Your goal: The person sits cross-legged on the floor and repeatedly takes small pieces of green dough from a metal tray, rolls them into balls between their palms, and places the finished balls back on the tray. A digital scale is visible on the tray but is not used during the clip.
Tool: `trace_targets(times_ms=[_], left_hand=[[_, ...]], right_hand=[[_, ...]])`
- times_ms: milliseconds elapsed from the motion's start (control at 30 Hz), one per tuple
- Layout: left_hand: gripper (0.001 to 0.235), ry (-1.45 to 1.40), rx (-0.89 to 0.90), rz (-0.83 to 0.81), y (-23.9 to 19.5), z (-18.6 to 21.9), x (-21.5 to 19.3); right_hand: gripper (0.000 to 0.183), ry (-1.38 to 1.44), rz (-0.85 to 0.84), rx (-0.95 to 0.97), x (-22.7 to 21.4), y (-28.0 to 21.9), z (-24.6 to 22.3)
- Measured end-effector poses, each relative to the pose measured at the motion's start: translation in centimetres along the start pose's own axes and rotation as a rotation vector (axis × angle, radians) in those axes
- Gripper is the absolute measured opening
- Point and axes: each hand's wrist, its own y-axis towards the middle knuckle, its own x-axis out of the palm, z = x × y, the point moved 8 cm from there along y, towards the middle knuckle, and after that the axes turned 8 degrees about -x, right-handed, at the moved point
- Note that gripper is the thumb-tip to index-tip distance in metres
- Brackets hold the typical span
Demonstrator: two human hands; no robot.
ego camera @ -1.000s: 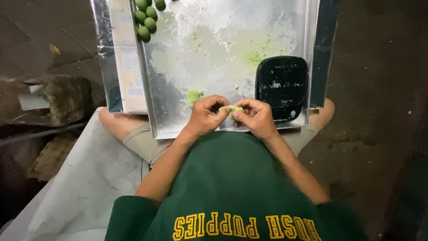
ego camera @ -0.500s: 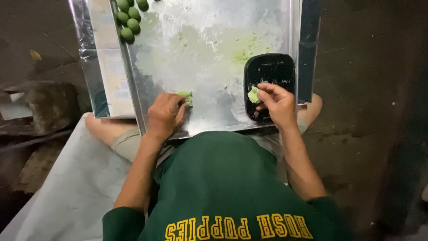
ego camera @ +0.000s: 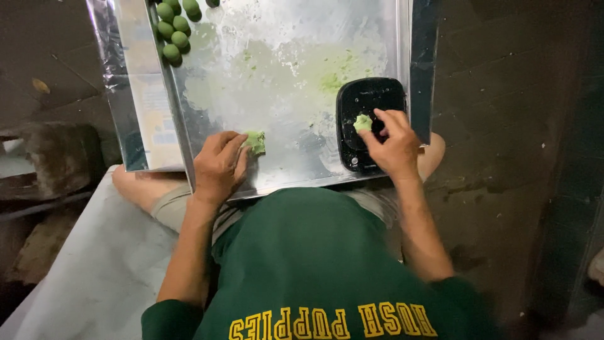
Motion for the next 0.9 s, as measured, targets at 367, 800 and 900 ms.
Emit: trace_targets(times_ms=[367,800,900], left_hand=[[0.027,-0.863,-0.218,-0.192,3.6,8.3,2.1],[0.013,-1.401,-0.582,-0.359,3.2,8.0,4.7],[0.018,-1.553,-0.817,-0.415,2.1,7.2,6.1]], right_hand=[[0.035,0.348,-0.106,0.107,2.8,0.4,-7.3],[0.040,1.250,-0.039,0.543,6.3,-1.7,-9.3],[0.038,1.162,-0.036,0.505,6.0,-1.6,-8.9]])
